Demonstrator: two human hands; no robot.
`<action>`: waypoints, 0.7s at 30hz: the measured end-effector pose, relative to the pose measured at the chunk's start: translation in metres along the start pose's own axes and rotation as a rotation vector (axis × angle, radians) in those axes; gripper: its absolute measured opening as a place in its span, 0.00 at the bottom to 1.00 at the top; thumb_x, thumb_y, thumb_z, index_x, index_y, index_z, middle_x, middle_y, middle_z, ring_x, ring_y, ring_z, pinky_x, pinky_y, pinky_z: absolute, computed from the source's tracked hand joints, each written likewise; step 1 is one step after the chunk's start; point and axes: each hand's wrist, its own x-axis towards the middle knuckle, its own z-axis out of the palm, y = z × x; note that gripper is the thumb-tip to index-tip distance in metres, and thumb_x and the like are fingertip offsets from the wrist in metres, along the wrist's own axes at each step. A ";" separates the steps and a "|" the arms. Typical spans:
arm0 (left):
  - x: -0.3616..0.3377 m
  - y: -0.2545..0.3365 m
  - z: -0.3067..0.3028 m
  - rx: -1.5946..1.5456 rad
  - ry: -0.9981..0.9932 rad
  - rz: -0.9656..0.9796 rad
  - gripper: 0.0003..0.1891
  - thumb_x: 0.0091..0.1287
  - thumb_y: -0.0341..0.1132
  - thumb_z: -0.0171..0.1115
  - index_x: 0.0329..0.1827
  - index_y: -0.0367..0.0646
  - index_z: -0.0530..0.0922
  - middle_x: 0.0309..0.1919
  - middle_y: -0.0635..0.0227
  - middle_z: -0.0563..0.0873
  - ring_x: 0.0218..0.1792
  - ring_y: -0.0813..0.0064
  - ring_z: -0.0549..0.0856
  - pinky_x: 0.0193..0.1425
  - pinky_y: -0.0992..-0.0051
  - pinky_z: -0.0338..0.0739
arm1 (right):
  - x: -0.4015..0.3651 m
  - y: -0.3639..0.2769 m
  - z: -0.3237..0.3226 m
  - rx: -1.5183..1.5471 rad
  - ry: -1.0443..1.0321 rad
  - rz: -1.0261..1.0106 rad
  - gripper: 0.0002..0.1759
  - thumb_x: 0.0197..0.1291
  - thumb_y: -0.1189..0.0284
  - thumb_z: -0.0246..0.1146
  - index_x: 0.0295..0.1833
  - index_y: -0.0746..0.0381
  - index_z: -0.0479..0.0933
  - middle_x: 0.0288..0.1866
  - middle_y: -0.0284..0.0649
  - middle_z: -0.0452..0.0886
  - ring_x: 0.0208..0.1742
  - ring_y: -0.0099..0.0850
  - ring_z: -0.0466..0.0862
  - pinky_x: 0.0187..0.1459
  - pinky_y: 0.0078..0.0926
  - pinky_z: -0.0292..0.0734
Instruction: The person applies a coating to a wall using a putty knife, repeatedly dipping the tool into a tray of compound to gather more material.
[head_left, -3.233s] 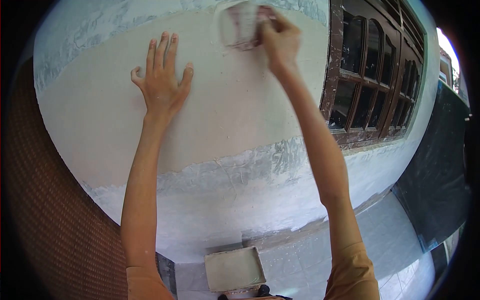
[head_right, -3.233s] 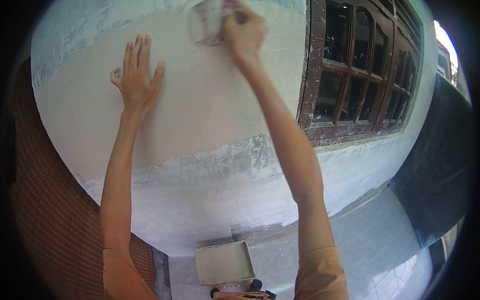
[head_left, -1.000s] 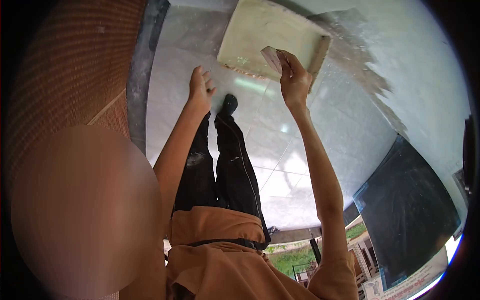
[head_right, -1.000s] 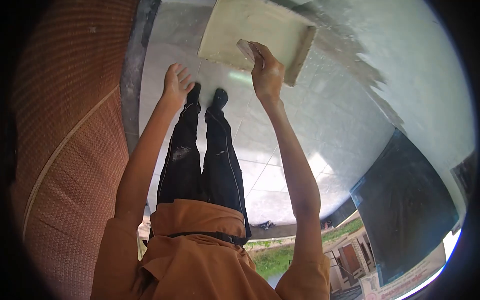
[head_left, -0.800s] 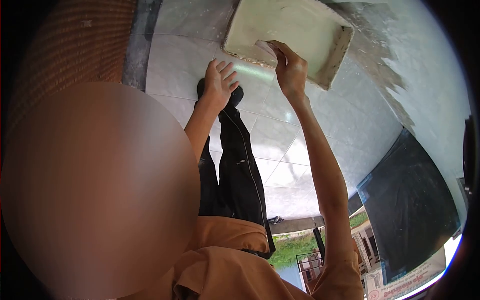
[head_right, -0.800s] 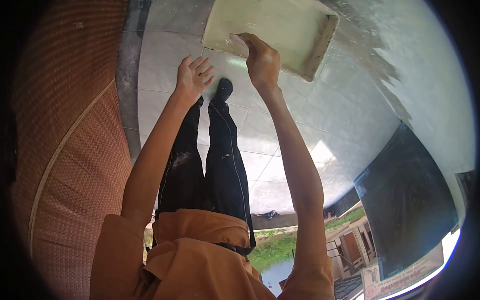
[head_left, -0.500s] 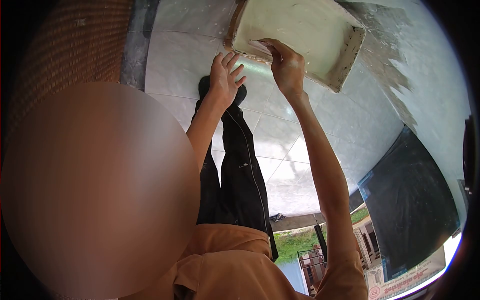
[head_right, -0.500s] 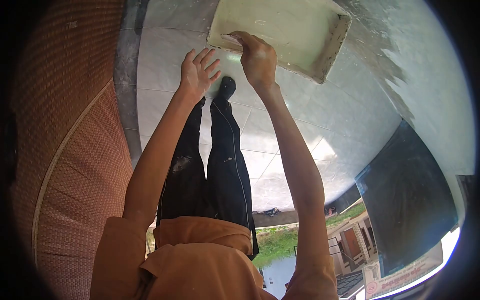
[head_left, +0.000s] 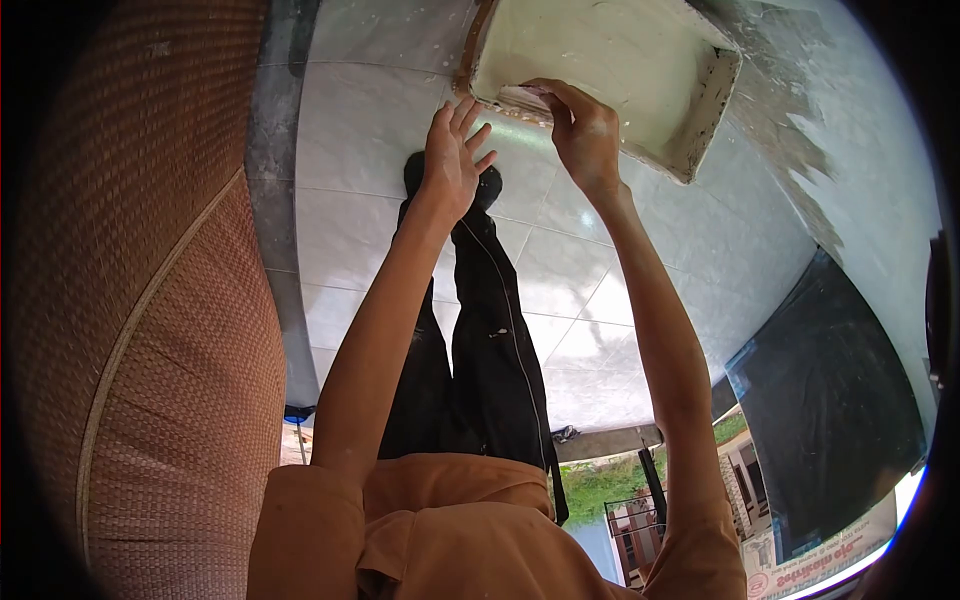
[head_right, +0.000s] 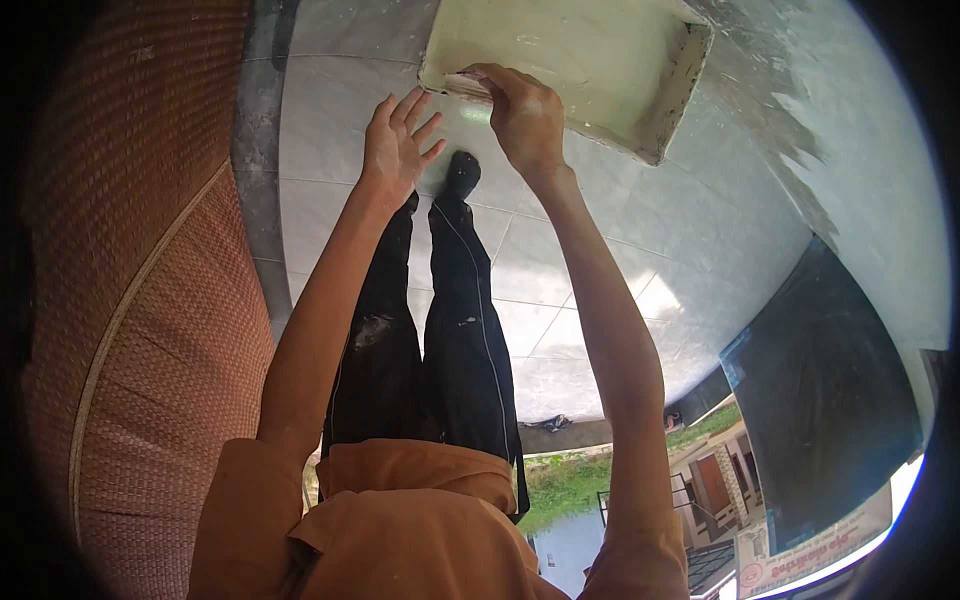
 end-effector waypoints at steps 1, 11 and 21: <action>0.000 0.000 0.000 0.002 -0.001 0.000 0.31 0.76 0.53 0.33 0.77 0.46 0.58 0.75 0.72 0.63 0.75 0.63 0.60 0.75 0.56 0.51 | 0.002 0.002 0.000 0.042 0.013 -0.030 0.16 0.56 0.84 0.59 0.47 0.57 0.84 0.40 0.43 0.87 0.40 0.40 0.87 0.41 0.33 0.82; 0.001 -0.002 -0.002 0.009 -0.034 0.013 0.32 0.76 0.54 0.36 0.78 0.45 0.56 0.77 0.71 0.59 0.76 0.63 0.59 0.75 0.56 0.51 | 0.051 0.049 -0.011 0.190 -0.308 -0.018 0.14 0.62 0.77 0.60 0.53 0.61 0.82 0.45 0.45 0.87 0.44 0.39 0.88 0.48 0.35 0.81; -0.020 0.012 -0.021 0.140 0.073 -0.009 0.32 0.72 0.52 0.48 0.77 0.50 0.59 0.75 0.75 0.64 0.73 0.66 0.63 0.72 0.59 0.55 | 0.043 0.067 -0.049 0.868 -0.250 0.670 0.21 0.70 0.78 0.54 0.67 0.67 0.69 0.47 0.34 0.81 0.35 0.20 0.79 0.37 0.21 0.80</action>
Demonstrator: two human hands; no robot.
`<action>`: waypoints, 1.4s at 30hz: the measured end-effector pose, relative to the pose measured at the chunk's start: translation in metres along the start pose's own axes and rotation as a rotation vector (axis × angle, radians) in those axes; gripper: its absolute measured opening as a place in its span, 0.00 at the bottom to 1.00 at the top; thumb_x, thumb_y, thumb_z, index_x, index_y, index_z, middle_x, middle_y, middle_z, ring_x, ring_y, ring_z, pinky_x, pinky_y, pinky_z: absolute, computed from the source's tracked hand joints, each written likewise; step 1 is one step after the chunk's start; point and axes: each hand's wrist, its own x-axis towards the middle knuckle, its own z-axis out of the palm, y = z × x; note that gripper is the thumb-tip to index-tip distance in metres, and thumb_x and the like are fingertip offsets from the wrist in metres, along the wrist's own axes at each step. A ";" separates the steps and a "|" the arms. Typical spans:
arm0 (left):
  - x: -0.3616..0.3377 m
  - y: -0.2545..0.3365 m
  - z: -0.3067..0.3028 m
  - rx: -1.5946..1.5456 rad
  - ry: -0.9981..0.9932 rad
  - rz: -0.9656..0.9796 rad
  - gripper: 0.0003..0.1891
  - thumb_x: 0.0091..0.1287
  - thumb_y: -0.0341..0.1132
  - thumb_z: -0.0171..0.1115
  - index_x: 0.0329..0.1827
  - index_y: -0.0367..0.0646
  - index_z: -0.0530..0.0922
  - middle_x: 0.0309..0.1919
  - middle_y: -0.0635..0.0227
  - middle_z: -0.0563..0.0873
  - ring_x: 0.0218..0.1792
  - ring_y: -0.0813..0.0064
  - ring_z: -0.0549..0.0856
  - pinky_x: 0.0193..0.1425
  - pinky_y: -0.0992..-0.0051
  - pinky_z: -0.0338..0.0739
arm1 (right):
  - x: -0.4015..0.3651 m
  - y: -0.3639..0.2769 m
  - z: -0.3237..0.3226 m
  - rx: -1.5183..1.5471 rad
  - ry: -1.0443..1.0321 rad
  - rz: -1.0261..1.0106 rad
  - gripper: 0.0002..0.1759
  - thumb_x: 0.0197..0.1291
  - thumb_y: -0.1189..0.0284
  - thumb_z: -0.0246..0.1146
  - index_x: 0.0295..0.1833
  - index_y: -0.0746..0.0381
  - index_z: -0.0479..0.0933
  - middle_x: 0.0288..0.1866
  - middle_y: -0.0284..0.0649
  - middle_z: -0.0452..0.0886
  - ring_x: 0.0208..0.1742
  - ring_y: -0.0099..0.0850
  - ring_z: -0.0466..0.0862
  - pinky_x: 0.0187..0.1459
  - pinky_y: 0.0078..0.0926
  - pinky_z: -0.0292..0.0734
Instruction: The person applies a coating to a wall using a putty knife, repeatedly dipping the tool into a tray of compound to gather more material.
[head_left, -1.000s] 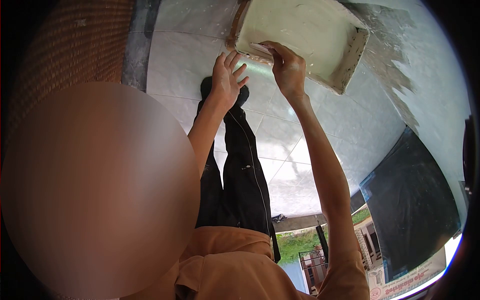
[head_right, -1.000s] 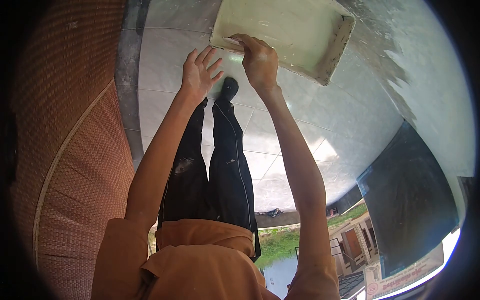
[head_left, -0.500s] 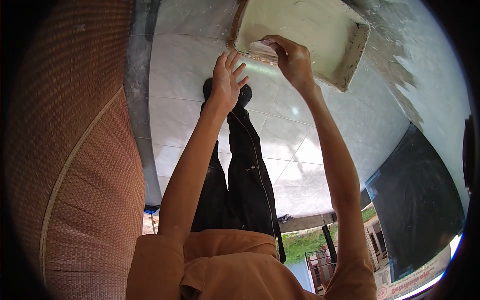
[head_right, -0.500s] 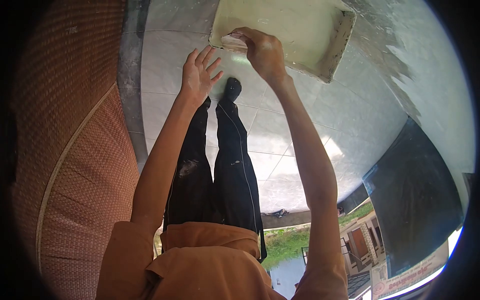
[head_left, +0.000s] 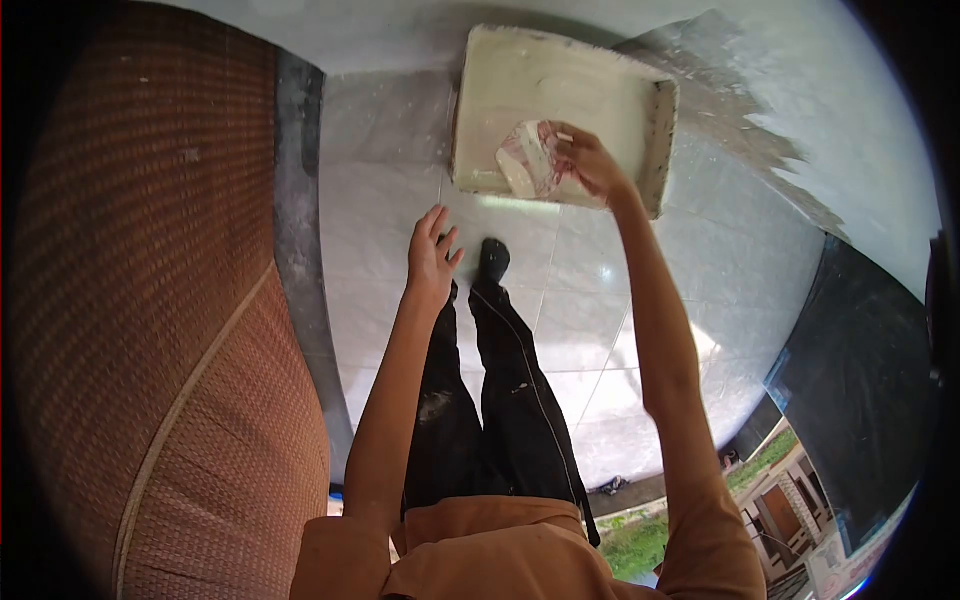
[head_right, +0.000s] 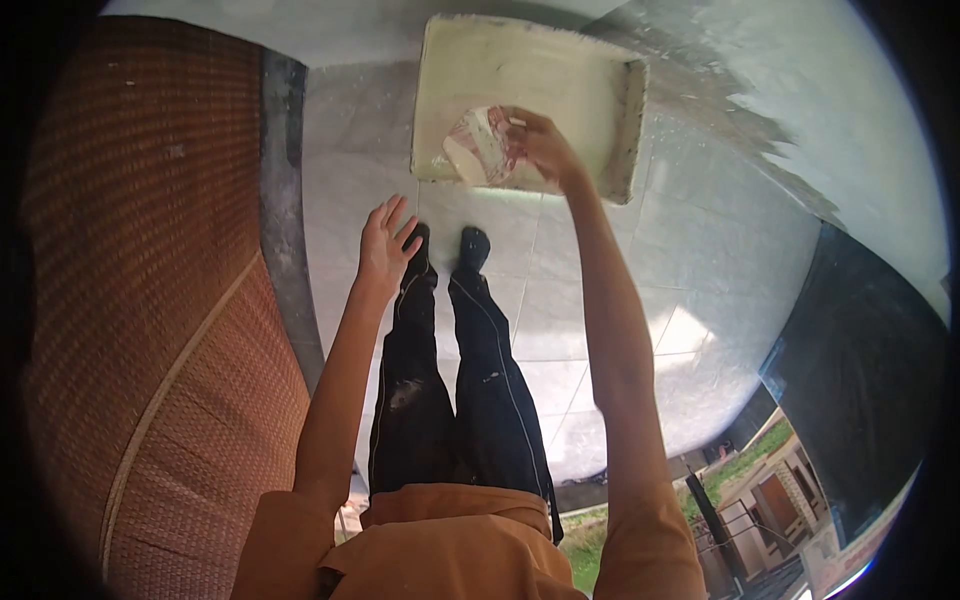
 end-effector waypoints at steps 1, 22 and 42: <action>-0.004 0.005 0.000 0.005 -0.020 0.019 0.32 0.72 0.52 0.48 0.77 0.50 0.59 0.75 0.75 0.64 0.73 0.66 0.63 0.72 0.59 0.55 | -0.017 -0.007 0.004 0.130 0.013 -0.031 0.21 0.70 0.79 0.53 0.68 0.67 0.68 0.47 0.35 0.81 0.35 0.21 0.80 0.38 0.21 0.81; -0.332 0.303 0.228 0.586 -0.550 1.459 0.21 0.74 0.44 0.53 0.65 0.44 0.74 0.62 0.66 0.79 0.63 0.71 0.75 0.68 0.65 0.64 | -0.353 -0.412 0.107 0.654 0.264 -1.019 0.15 0.71 0.77 0.51 0.56 0.77 0.71 0.51 0.49 0.81 0.47 0.33 0.86 0.49 0.29 0.86; -0.538 0.453 0.476 0.914 0.294 2.772 0.28 0.71 0.41 0.53 0.74 0.47 0.64 0.72 0.57 0.67 0.75 0.57 0.63 0.74 0.54 0.55 | -0.447 -0.708 0.030 -0.314 1.112 -2.115 0.18 0.59 0.84 0.58 0.54 0.64 0.82 0.46 0.53 0.85 0.54 0.43 0.85 0.53 0.31 0.78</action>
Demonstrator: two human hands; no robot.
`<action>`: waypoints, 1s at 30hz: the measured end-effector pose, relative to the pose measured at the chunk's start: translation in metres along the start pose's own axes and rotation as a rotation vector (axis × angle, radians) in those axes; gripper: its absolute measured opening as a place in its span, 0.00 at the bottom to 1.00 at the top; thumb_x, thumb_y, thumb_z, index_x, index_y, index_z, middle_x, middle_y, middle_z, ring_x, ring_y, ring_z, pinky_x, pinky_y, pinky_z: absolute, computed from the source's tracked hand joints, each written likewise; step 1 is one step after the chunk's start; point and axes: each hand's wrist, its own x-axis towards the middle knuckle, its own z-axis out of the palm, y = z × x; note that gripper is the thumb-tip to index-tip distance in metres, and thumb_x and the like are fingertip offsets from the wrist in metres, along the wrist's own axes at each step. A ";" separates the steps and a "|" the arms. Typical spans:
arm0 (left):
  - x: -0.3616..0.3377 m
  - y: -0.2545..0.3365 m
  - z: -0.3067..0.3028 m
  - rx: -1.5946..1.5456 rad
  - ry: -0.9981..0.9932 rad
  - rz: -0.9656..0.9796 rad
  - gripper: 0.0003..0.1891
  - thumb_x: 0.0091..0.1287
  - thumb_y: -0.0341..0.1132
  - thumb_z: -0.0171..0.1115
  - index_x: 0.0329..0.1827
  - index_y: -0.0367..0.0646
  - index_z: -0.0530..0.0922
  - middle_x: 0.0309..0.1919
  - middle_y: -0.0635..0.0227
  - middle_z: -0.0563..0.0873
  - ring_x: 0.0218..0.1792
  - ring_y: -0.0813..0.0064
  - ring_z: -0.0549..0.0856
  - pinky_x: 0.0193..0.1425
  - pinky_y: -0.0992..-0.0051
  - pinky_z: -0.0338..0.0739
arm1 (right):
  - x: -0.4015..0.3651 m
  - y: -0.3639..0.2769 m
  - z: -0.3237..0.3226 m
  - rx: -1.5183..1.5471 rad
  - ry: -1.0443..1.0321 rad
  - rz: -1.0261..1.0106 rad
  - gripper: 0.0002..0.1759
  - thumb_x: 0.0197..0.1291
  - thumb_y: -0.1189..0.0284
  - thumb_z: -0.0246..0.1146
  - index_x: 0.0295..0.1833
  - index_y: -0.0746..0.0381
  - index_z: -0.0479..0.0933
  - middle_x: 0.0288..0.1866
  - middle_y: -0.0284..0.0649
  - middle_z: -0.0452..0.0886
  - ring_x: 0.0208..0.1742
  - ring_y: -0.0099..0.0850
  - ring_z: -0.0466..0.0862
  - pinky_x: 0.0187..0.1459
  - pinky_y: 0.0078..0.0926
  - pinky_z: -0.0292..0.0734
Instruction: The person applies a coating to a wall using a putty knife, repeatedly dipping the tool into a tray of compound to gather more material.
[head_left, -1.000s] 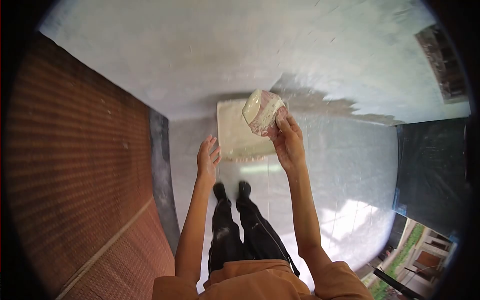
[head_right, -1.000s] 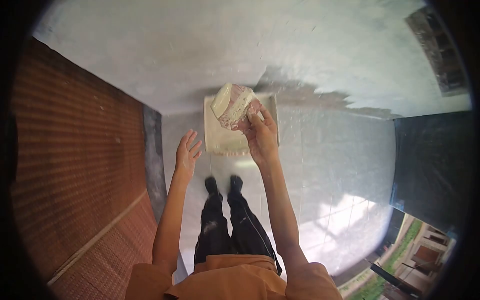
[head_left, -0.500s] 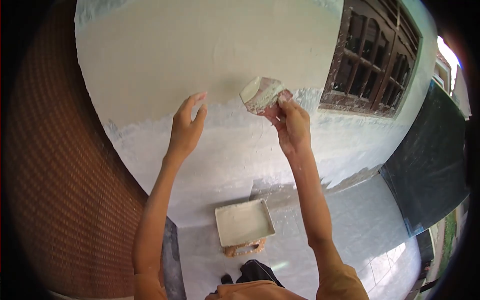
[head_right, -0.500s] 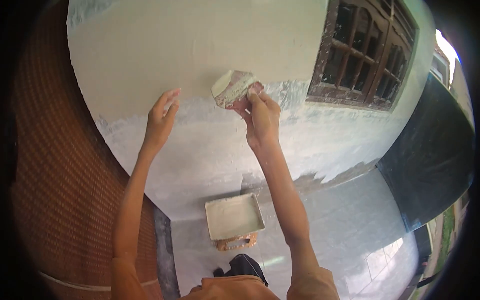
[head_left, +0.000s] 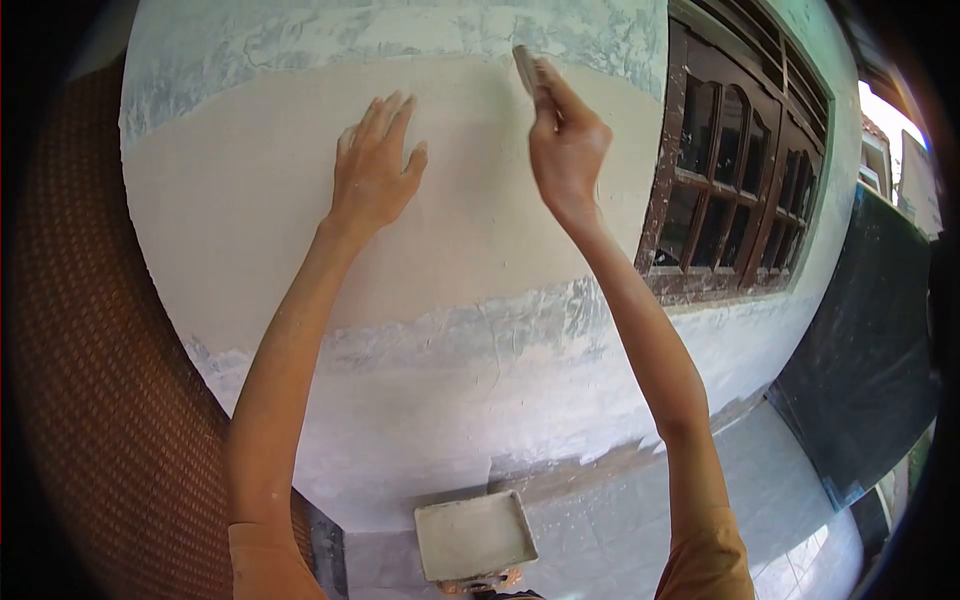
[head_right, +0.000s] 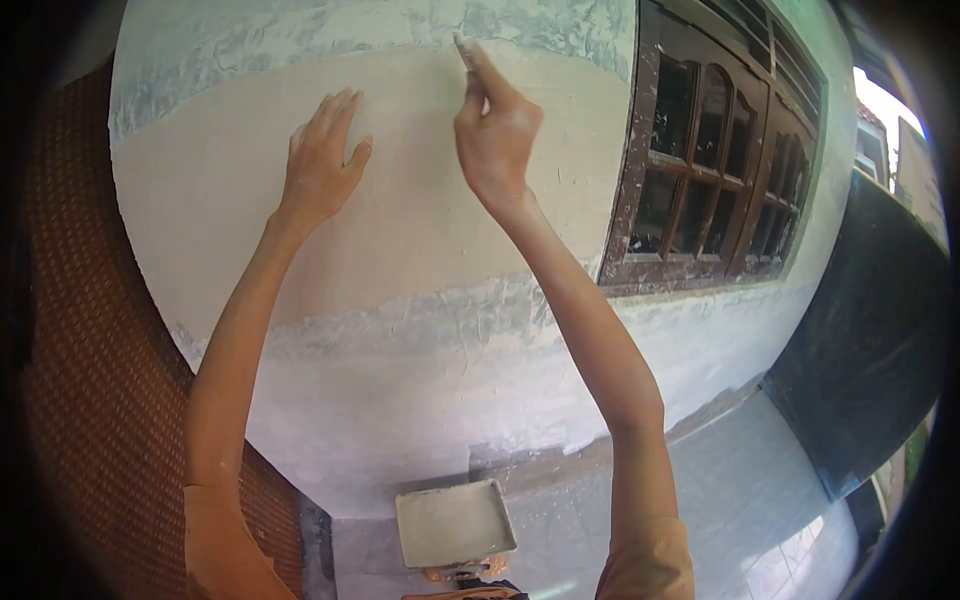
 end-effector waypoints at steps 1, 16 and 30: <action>0.006 -0.003 0.007 0.060 0.048 0.013 0.29 0.72 0.42 0.53 0.75 0.48 0.63 0.74 0.58 0.65 0.76 0.57 0.61 0.75 0.53 0.54 | 0.004 0.013 0.005 0.008 -0.002 -0.005 0.18 0.59 0.84 0.58 0.54 0.64 0.82 0.46 0.53 0.85 0.54 0.43 0.85 0.53 0.31 0.78; 0.015 -0.024 0.031 0.355 0.122 -0.031 0.28 0.73 0.45 0.49 0.77 0.62 0.61 0.77 0.75 0.61 0.76 0.68 0.60 0.72 0.45 0.48 | 0.001 0.099 0.040 -0.486 -0.360 -0.712 0.31 0.59 0.81 0.58 0.68 0.49 0.73 0.66 0.38 0.77 0.72 0.36 0.71 0.72 0.43 0.63; 0.014 -0.026 0.033 0.336 0.150 -0.018 0.29 0.70 0.47 0.51 0.76 0.60 0.64 0.77 0.74 0.62 0.75 0.69 0.61 0.69 0.44 0.52 | -0.039 0.081 0.022 -0.505 -0.515 -0.626 0.31 0.56 0.82 0.60 0.67 0.51 0.75 0.62 0.39 0.80 0.69 0.36 0.74 0.69 0.43 0.69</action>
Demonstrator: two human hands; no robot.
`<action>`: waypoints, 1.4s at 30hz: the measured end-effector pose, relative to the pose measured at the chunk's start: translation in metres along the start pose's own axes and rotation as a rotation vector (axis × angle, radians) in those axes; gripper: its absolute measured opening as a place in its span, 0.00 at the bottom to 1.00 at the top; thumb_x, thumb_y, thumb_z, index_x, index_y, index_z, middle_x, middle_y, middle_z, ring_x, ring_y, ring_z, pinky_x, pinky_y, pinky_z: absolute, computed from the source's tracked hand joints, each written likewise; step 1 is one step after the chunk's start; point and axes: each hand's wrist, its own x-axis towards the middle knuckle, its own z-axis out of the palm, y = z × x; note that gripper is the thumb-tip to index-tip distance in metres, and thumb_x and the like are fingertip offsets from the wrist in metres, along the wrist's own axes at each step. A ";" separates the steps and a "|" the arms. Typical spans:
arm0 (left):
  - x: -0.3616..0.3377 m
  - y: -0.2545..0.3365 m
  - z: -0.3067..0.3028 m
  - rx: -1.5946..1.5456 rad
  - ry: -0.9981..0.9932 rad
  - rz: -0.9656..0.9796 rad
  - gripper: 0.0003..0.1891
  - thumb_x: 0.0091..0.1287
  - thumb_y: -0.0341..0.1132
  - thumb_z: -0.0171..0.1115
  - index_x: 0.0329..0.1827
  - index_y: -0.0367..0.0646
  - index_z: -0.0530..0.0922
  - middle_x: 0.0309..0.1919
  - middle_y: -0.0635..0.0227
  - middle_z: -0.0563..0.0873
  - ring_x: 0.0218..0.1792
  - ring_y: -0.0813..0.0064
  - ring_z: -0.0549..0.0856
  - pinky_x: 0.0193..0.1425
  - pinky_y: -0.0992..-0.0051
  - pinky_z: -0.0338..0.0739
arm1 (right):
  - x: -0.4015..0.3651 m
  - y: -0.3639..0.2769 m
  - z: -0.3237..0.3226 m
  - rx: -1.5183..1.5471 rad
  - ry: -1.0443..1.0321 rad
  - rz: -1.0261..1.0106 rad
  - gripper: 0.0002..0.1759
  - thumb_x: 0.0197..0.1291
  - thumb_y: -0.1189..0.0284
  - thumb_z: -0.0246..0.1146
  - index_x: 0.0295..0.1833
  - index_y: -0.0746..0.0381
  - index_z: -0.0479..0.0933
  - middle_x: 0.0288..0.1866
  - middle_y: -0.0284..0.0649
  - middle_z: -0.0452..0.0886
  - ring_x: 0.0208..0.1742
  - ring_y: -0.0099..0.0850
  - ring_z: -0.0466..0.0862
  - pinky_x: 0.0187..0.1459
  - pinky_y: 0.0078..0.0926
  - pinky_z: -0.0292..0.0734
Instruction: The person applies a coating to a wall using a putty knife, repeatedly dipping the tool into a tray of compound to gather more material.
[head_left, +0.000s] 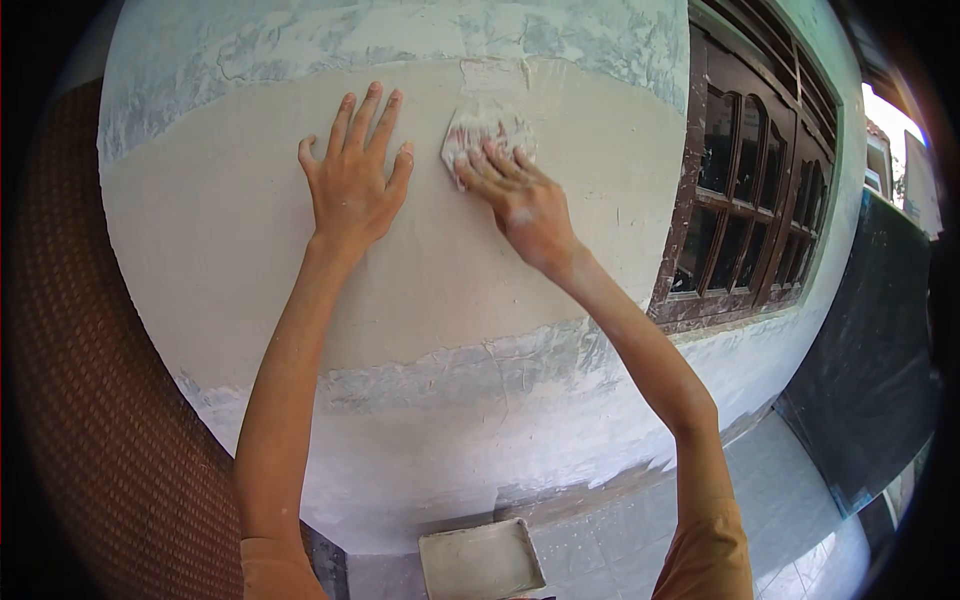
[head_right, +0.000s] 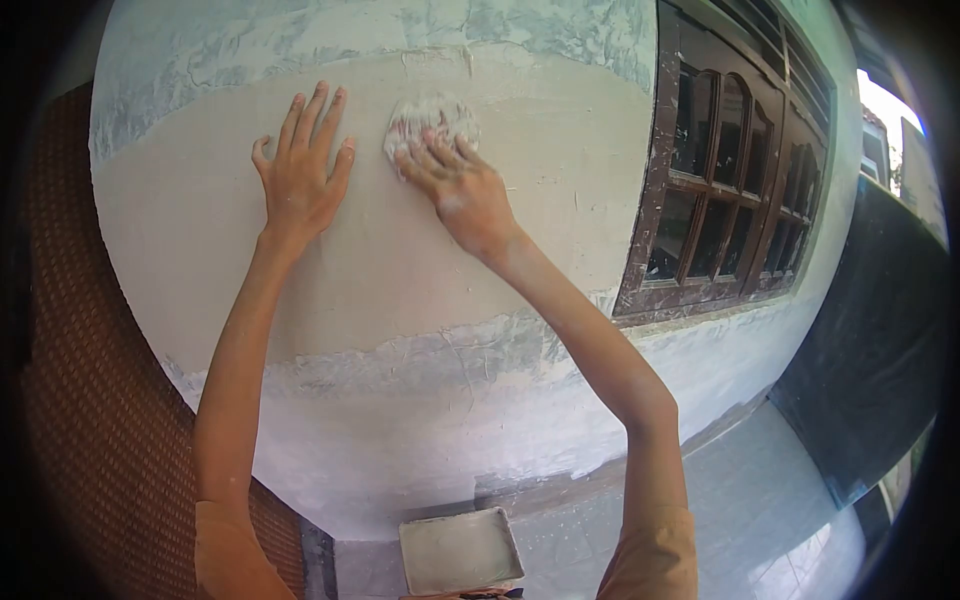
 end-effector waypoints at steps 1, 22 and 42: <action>-0.001 0.000 0.000 -0.009 0.002 0.004 0.29 0.70 0.46 0.51 0.76 0.59 0.64 0.77 0.74 0.62 0.75 0.69 0.60 0.68 0.44 0.52 | -0.005 -0.006 -0.007 0.015 -0.052 -0.014 0.31 0.54 0.83 0.61 0.66 0.53 0.75 0.62 0.39 0.81 0.69 0.36 0.74 0.69 0.44 0.69; 0.013 0.018 0.015 -0.014 0.109 -0.028 0.33 0.67 0.49 0.55 0.77 0.58 0.62 0.76 0.73 0.64 0.75 0.67 0.61 0.68 0.47 0.52 | 0.064 0.080 -0.029 0.384 0.689 0.799 0.15 0.60 0.70 0.62 0.49 0.66 0.84 0.35 0.51 0.87 0.33 0.35 0.88 0.40 0.30 0.80; 0.011 0.011 0.013 -0.032 0.063 -0.005 0.35 0.64 0.52 0.58 0.76 0.60 0.63 0.77 0.75 0.62 0.75 0.69 0.60 0.65 0.40 0.53 | 0.060 0.081 -0.052 0.390 0.743 0.797 0.16 0.63 0.71 0.63 0.55 0.64 0.83 0.33 0.41 0.88 0.26 0.20 0.82 0.28 0.22 0.78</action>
